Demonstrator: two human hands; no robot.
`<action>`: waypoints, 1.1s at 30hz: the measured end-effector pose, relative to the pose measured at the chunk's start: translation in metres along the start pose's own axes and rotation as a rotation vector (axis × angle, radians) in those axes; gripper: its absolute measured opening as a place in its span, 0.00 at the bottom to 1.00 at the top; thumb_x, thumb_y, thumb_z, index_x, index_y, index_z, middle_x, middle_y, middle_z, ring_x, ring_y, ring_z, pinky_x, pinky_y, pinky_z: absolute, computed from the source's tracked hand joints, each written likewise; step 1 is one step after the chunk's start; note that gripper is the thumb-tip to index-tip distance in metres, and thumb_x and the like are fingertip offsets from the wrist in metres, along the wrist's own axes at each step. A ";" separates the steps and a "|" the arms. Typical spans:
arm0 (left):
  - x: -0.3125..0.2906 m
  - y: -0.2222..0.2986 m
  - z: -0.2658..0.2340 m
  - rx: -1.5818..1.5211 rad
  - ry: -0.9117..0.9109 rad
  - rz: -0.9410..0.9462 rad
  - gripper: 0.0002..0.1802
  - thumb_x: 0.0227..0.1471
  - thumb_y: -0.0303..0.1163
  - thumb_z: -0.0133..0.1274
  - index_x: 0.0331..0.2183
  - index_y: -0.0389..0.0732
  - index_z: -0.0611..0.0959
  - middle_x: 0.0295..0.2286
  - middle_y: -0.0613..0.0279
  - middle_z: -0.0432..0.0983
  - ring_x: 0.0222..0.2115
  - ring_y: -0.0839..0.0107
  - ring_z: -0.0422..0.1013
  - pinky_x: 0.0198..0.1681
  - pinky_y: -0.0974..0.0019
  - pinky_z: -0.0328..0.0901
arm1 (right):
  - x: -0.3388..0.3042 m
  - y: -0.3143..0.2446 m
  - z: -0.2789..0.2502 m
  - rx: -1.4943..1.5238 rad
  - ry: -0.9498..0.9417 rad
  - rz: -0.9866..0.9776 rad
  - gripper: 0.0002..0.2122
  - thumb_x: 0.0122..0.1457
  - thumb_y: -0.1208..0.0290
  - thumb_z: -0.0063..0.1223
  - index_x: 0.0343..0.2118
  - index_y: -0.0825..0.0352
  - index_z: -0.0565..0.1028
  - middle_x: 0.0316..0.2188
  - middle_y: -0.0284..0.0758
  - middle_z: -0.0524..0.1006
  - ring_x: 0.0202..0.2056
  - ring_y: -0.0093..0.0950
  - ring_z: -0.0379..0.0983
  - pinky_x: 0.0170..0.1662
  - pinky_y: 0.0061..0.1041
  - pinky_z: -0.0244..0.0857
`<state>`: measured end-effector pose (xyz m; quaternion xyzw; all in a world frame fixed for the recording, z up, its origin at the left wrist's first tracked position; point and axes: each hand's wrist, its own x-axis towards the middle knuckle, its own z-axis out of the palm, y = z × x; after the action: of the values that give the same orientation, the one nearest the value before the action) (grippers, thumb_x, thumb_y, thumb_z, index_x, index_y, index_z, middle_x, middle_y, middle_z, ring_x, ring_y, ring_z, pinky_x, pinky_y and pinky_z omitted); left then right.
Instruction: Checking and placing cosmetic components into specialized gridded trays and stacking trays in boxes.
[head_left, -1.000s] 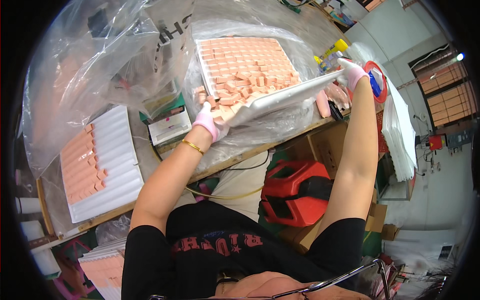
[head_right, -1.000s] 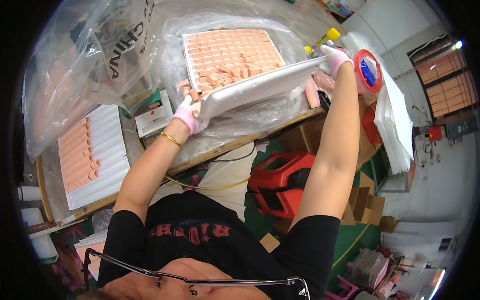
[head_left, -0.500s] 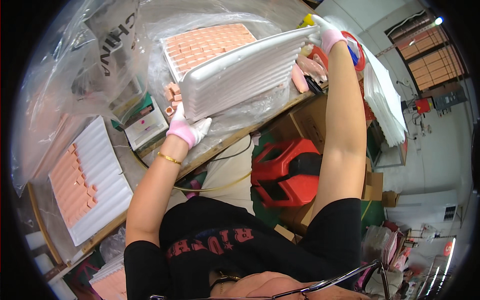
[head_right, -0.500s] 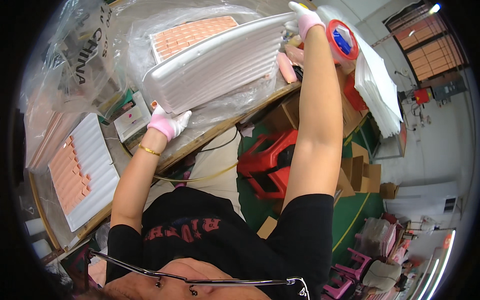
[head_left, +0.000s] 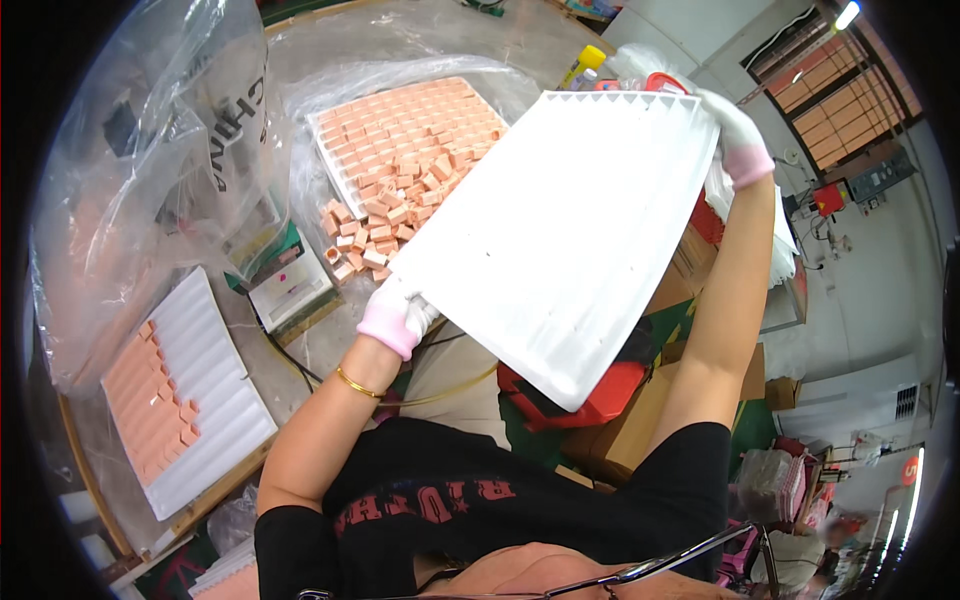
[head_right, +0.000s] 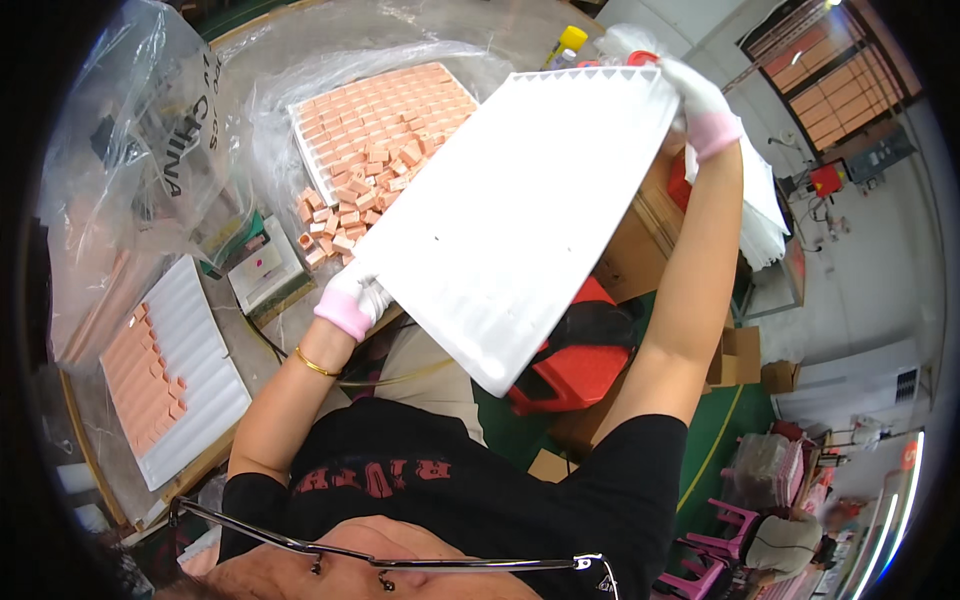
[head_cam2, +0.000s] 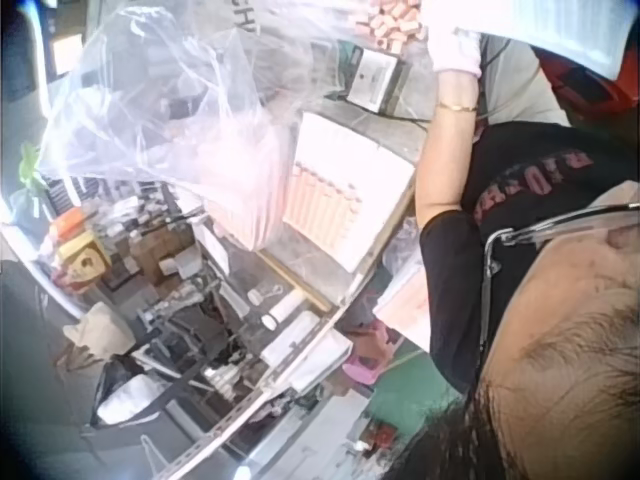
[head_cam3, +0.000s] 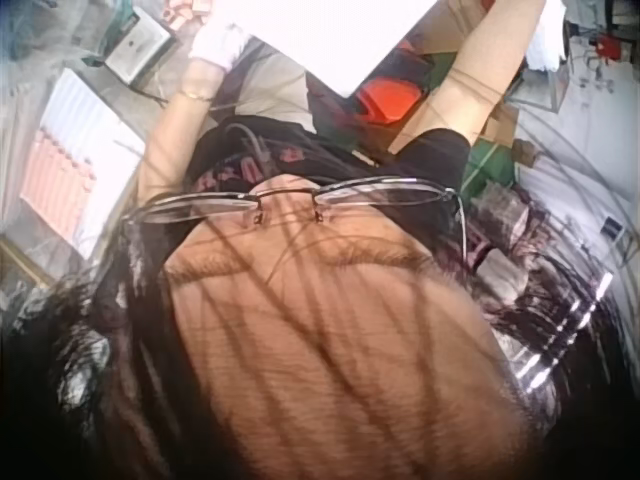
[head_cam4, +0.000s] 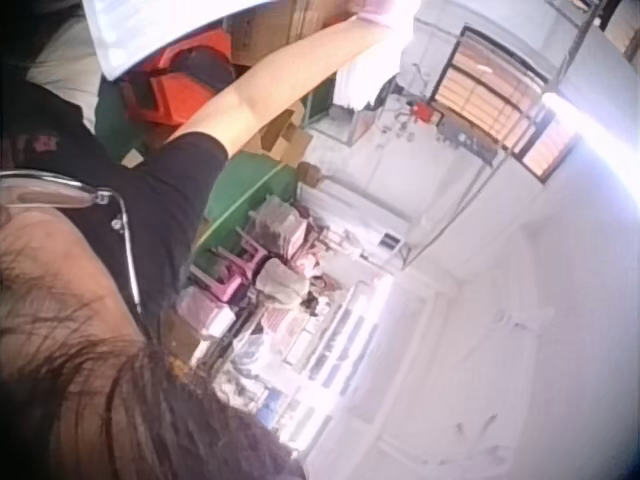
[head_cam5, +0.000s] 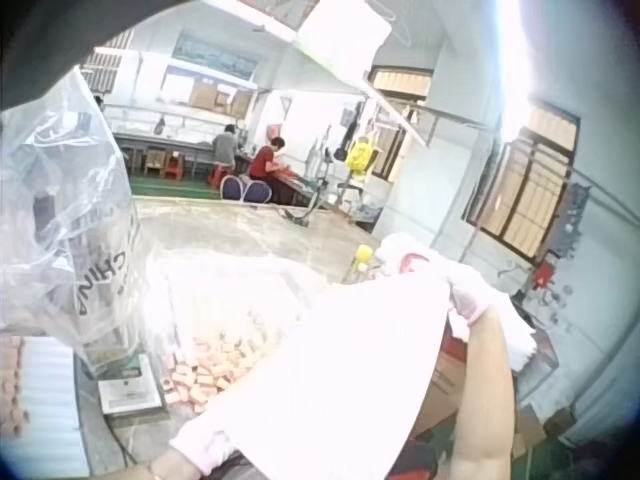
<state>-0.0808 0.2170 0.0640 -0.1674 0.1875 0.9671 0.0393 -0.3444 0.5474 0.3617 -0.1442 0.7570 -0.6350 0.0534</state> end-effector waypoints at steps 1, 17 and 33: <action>-0.003 0.002 0.002 0.086 0.048 0.070 0.23 0.54 0.20 0.41 0.52 0.40 0.66 0.48 0.56 0.68 0.45 0.60 0.69 0.42 0.56 0.70 | 0.006 0.020 -0.011 -0.143 0.026 -0.037 0.14 0.56 0.70 0.49 0.43 0.72 0.74 0.34 0.35 0.78 0.36 0.23 0.75 0.40 0.20 0.69; 0.045 0.051 -0.035 0.509 0.040 0.693 0.22 0.51 0.19 0.49 0.50 0.33 0.69 0.46 0.57 0.70 0.43 0.68 0.68 0.47 0.68 0.63 | -0.058 0.150 -0.022 0.009 0.060 0.111 0.20 0.59 0.50 0.45 0.31 0.64 0.77 0.17 0.25 0.73 0.13 0.15 0.62 0.14 0.14 0.50; 0.036 0.079 -0.027 0.473 0.020 0.488 0.25 0.58 0.34 0.45 0.56 0.40 0.64 0.48 0.57 0.66 0.41 0.68 0.68 0.43 0.66 0.65 | -0.092 0.101 -0.031 -0.244 0.188 -0.176 0.14 0.56 0.64 0.56 0.39 0.70 0.78 0.31 0.29 0.78 0.33 0.19 0.72 0.40 0.19 0.65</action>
<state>-0.1173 0.1343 0.0553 -0.1132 0.4416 0.8760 -0.1575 -0.2806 0.6182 0.2593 -0.1552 0.8145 -0.5515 -0.0912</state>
